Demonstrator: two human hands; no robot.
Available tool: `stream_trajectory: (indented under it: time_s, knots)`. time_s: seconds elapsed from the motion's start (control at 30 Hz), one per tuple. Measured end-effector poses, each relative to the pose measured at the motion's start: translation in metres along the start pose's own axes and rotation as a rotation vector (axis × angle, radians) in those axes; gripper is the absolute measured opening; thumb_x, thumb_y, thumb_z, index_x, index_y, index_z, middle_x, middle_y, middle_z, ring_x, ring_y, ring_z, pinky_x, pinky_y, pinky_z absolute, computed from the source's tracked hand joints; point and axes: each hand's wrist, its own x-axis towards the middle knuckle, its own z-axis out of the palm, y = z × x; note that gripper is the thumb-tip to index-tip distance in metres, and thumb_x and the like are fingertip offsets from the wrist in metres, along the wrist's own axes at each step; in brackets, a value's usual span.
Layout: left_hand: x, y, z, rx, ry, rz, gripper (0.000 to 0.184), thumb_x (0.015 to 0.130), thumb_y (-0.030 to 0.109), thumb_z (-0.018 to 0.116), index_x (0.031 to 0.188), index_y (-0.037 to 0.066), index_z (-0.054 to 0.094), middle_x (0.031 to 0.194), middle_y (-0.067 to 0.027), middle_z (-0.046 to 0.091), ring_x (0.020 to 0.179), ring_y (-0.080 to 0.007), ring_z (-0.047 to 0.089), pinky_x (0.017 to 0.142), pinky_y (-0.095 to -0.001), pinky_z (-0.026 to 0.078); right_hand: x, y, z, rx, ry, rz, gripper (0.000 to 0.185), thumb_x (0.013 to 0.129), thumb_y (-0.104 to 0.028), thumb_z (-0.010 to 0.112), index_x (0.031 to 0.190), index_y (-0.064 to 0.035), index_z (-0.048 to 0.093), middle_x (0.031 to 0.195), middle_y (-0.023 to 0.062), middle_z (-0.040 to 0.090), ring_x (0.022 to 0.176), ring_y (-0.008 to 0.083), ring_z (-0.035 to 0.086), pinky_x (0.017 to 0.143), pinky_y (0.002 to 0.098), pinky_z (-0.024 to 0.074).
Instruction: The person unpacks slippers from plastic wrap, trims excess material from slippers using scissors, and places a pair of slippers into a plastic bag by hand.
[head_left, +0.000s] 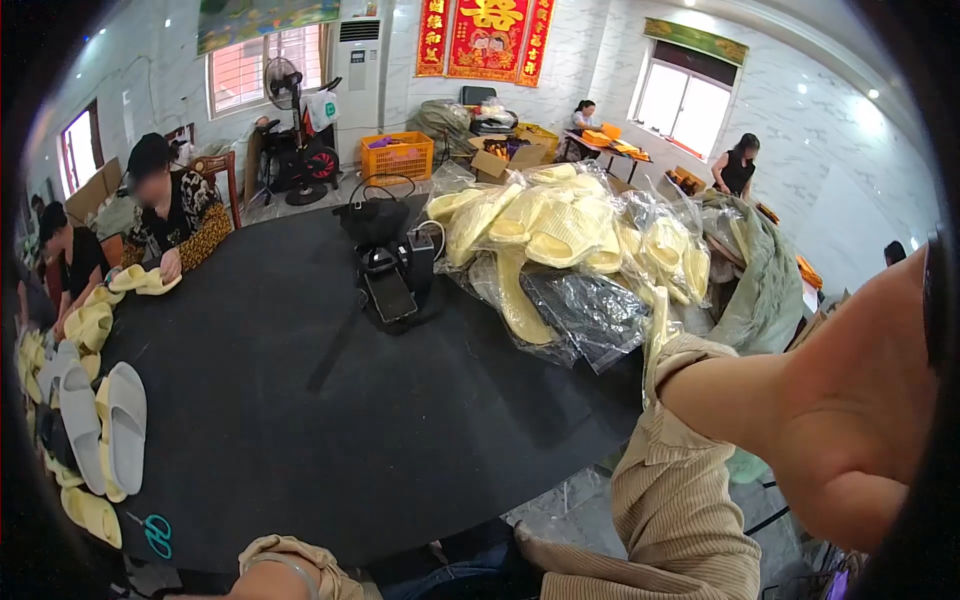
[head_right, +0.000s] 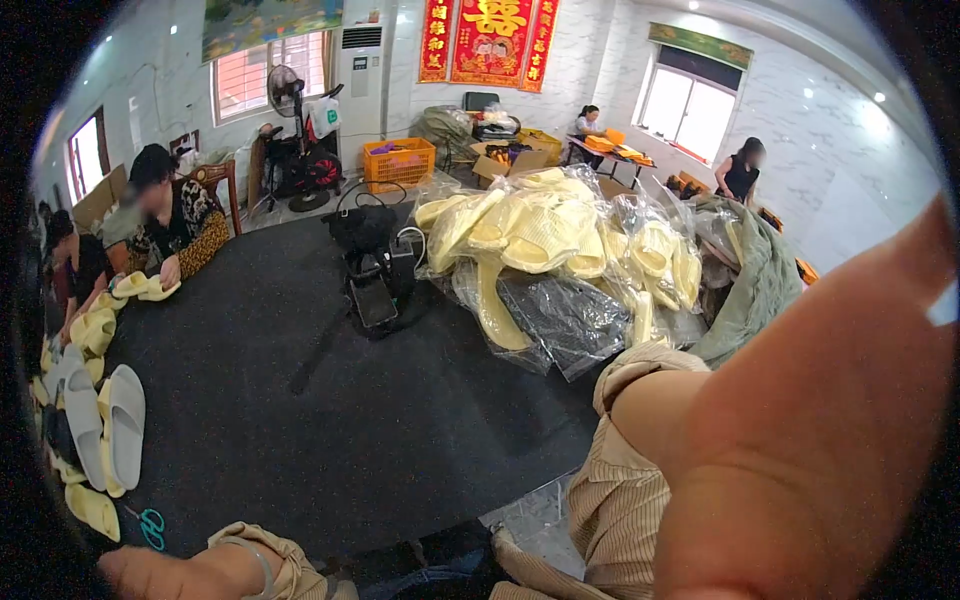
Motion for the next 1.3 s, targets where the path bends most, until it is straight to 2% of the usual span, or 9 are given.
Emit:
stream_trajectory:
  time_s: [0.1,0.13,0.17,0.33,0.43,0.67,0.77,1.1,1.3]
  knots:
    - [-0.029,0.007,-0.027,0.176,0.044,-0.006,0.026,0.089,0.022,0.063,0.101,0.0,0.068,0.096,-0.0206,0.069,0.092,-0.0337,0.066,0.085,-0.0397,0.053,0.003,-0.004,0.0,-0.02,0.011,-0.008,0.056,0.093,-0.034,0.054,0.138,-0.0037,0.04,0.139,0.0259,0.04,0.127,0.0395,0.041,0.103,0.0502,0.035]
    - [-0.053,0.017,-0.031,0.402,0.196,0.069,0.027,0.099,0.018,0.043,0.087,-0.003,0.054,0.059,-0.0197,0.062,0.049,-0.0236,0.062,0.043,-0.0358,0.053,0.001,-0.007,0.001,-0.031,0.022,-0.003,0.055,0.093,-0.034,0.054,0.138,-0.0038,0.04,0.139,0.0259,0.04,0.127,0.0395,0.041,0.103,0.0502,0.035]
    - [-0.053,0.019,-0.056,0.346,0.152,-0.134,0.026,0.092,0.016,0.051,0.069,0.009,0.04,0.061,-0.0062,0.047,0.051,-0.0202,0.047,0.054,-0.0398,0.048,-0.002,-0.011,0.002,-0.046,0.039,0.004,0.055,0.093,-0.034,0.054,0.138,-0.0038,0.041,0.139,0.026,0.04,0.127,0.0396,0.041,0.103,0.0503,0.035]
    - [-0.148,0.001,-0.17,1.403,0.99,-0.351,0.018,0.094,0.007,0.052,0.092,-0.004,0.066,0.079,-0.0111,0.067,0.072,-0.0181,0.064,0.071,-0.0289,0.049,-0.074,0.009,0.021,-0.117,-0.118,0.418,0.051,0.083,-0.009,0.062,0.13,0.0002,0.045,0.127,0.016,0.049,0.119,0.0261,0.046,0.1,0.038,0.0356]
    - [-0.202,-0.003,-0.214,1.464,1.114,-0.421,0.02,0.096,0.01,0.051,0.092,-0.003,0.066,0.078,-0.009,0.067,0.07,-0.0145,0.063,0.068,-0.0265,0.049,-0.139,0.009,0.053,0.181,-0.164,1.18,0.049,0.085,-0.011,0.064,0.131,-0.0034,0.048,0.119,0.0082,0.054,0.107,0.016,0.05,0.091,0.031,0.04]
    - [-0.25,0.016,-0.232,1.353,1.271,-0.524,0.02,0.097,0.012,0.051,0.094,-0.003,0.064,0.073,-0.0098,0.067,0.064,-0.0141,0.063,0.061,-0.0253,0.05,-0.273,-0.069,0.125,0.346,-0.796,1.037,0.056,0.085,-0.009,0.066,0.136,-0.0044,0.043,0.124,0.0138,0.05,0.103,0.0251,0.056,0.089,0.0355,0.046]
    - [-0.24,0.015,-0.226,1.225,1.378,-0.575,0.02,0.096,0.013,0.053,0.095,-0.003,0.065,0.075,-0.0113,0.068,0.067,-0.015,0.063,0.063,-0.0261,0.05,-0.316,-0.097,0.145,0.554,-0.647,1.26,0.055,0.087,-0.01,0.064,0.137,-0.0045,0.042,0.124,0.0143,0.049,0.104,0.0268,0.057,0.09,0.0365,0.0455]
    - [-0.232,0.019,-0.219,1.565,0.896,-1.118,0.019,0.091,0.012,0.061,0.104,-0.001,0.066,0.092,-0.0105,0.07,0.086,-0.0204,0.067,0.079,-0.0311,0.053,-0.339,-0.119,0.144,0.634,-1.156,1.051,0.031,0.087,-0.016,0.066,0.117,-0.0129,0.063,0.111,0.0033,0.064,0.107,0.0199,0.057,0.095,0.0367,0.0373]
    - [-0.25,0.021,-0.23,1.944,0.486,-1.305,0.042,0.087,0.024,0.064,0.123,0.003,0.059,0.139,-0.0167,0.049,0.134,-0.0334,0.04,0.11,-0.0456,0.03,-0.339,-0.119,0.143,0.662,-1.139,1.082,0.034,0.084,-0.014,0.067,0.117,-0.0109,0.062,0.114,0.0075,0.062,0.112,0.0237,0.056,0.097,0.0416,0.0389]
